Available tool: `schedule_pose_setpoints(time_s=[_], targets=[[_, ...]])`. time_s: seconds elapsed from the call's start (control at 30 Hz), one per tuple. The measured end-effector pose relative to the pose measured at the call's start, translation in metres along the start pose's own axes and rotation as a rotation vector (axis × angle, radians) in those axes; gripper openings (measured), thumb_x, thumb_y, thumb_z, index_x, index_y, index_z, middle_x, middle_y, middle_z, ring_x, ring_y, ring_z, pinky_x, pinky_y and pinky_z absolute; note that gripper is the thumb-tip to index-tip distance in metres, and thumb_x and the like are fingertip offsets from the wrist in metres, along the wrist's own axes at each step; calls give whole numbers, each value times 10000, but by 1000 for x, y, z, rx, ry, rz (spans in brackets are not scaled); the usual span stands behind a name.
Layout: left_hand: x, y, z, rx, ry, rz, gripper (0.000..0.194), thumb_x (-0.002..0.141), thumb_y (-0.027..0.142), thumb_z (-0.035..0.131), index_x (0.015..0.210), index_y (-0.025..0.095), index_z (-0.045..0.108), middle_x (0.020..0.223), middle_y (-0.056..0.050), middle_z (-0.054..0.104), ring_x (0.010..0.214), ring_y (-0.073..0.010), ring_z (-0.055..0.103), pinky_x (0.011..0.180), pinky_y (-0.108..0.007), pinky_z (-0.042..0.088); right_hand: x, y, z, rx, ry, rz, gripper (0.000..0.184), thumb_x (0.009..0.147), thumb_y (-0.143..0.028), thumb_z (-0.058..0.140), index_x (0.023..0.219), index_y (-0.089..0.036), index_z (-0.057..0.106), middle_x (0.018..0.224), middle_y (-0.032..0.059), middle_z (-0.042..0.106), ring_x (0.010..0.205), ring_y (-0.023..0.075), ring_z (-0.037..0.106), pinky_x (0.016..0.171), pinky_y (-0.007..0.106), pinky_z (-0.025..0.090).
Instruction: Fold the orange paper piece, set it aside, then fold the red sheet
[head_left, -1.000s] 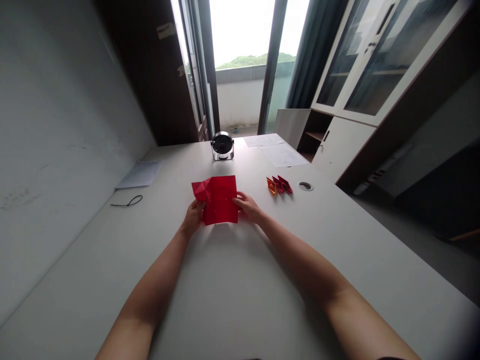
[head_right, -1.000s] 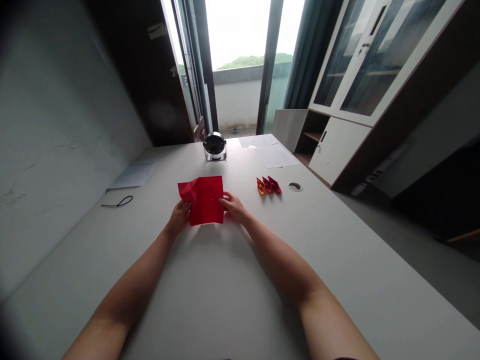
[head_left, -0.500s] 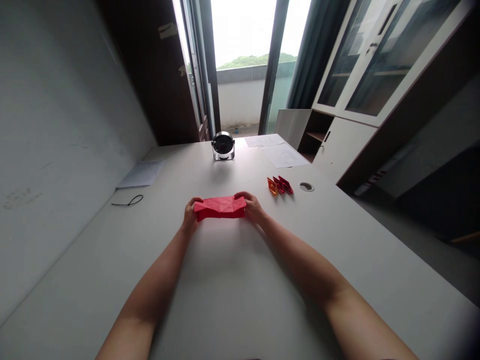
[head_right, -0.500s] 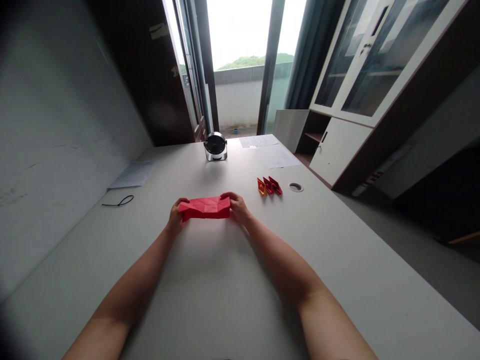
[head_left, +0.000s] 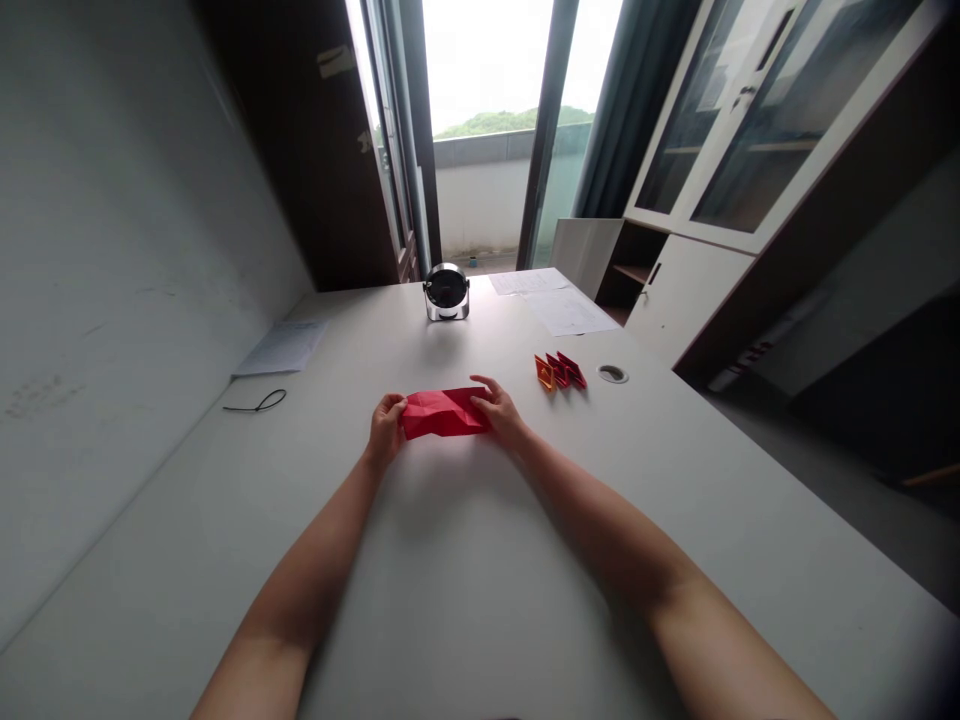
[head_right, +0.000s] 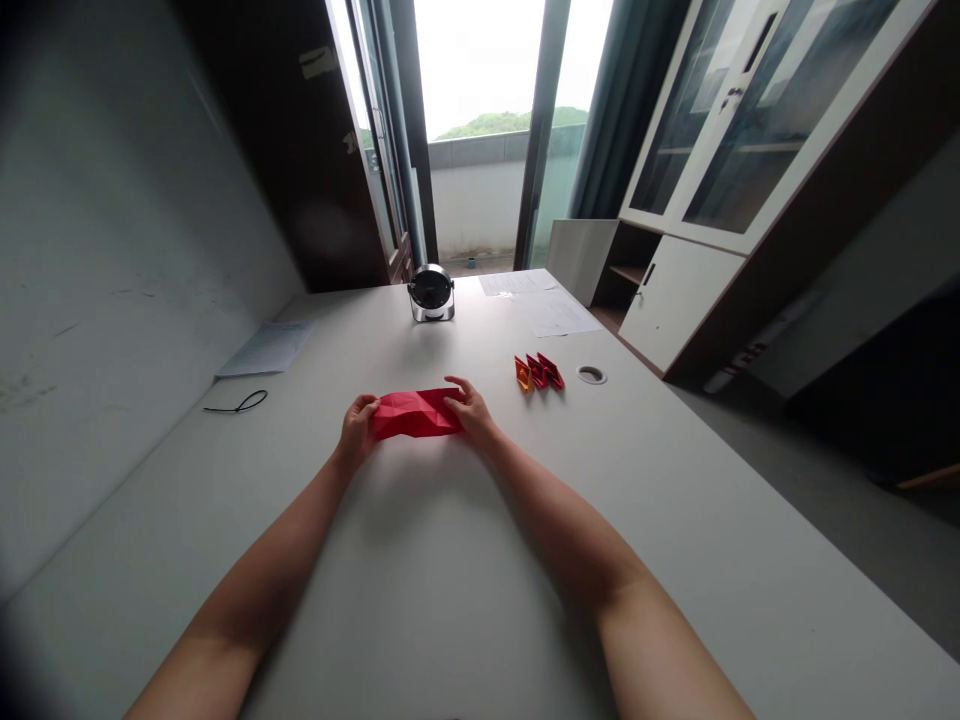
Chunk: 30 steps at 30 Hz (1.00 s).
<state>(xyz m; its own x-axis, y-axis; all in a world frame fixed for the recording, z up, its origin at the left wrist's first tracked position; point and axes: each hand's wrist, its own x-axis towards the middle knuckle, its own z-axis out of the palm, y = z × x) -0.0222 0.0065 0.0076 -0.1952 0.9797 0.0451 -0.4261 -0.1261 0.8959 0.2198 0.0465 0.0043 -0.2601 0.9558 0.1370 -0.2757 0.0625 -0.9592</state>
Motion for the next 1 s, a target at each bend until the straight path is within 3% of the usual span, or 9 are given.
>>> schedule_pose_setpoints(time_s=[0.2,0.33,0.4,0.5,0.6,0.77,0.9,1.0], targets=[[2,0,-3,56,-12,32,520,720,287,736,1202,221,552,955,-29,634,776,-138,643,719,-287,533,7,13,-6,-180,122,-105,548,756,-322,619,1291,-240,538,814,-13,653,689,144,590,629,265,502],[0,3,0,99,-55,-5,704,743,336,751,1375,245,455,978,-45,653,785,-152,669,741,-308,554,8,15,-6,-320,188,-182,397,771,-325,588,1152,-218,596,820,0,650,715,155,581,658,276,493],[-3,3,2,125,-115,-53,729,747,371,757,1395,223,456,990,-70,681,812,-179,683,754,-330,561,8,14,-5,-381,234,-219,267,769,-332,595,1005,-209,615,823,7,646,740,161,579,688,283,491],[-6,1,6,197,-173,-90,595,737,408,766,1252,164,596,1049,-115,709,905,-230,688,808,-365,559,6,12,-4,-432,261,-252,175,764,-357,624,853,-209,596,780,0,624,736,161,567,696,282,483],[-8,-3,8,296,-179,-81,464,733,429,765,1084,137,683,1037,-130,727,934,-250,685,822,-365,548,2,9,0,-376,176,-225,236,764,-421,654,846,-205,603,785,7,648,726,164,581,675,282,486],[-5,-6,6,301,-97,-61,418,744,463,734,1025,155,702,956,-90,739,829,-214,681,759,-329,535,-5,1,7,-330,-46,-99,408,830,-550,593,951,-175,701,871,59,715,796,197,640,709,300,503],[-2,-9,4,239,-32,-76,419,726,447,757,1018,155,688,915,-80,730,791,-202,671,715,-317,535,-6,-4,9,-315,-140,-153,433,879,-556,530,827,-175,730,1024,84,721,966,228,647,855,328,492],[-3,-9,6,181,-51,-67,410,737,445,755,1015,151,683,929,-83,726,804,-197,668,724,-312,535,-6,-5,10,-330,-171,-168,396,872,-530,554,816,-178,728,1032,83,713,955,221,641,854,325,488]])
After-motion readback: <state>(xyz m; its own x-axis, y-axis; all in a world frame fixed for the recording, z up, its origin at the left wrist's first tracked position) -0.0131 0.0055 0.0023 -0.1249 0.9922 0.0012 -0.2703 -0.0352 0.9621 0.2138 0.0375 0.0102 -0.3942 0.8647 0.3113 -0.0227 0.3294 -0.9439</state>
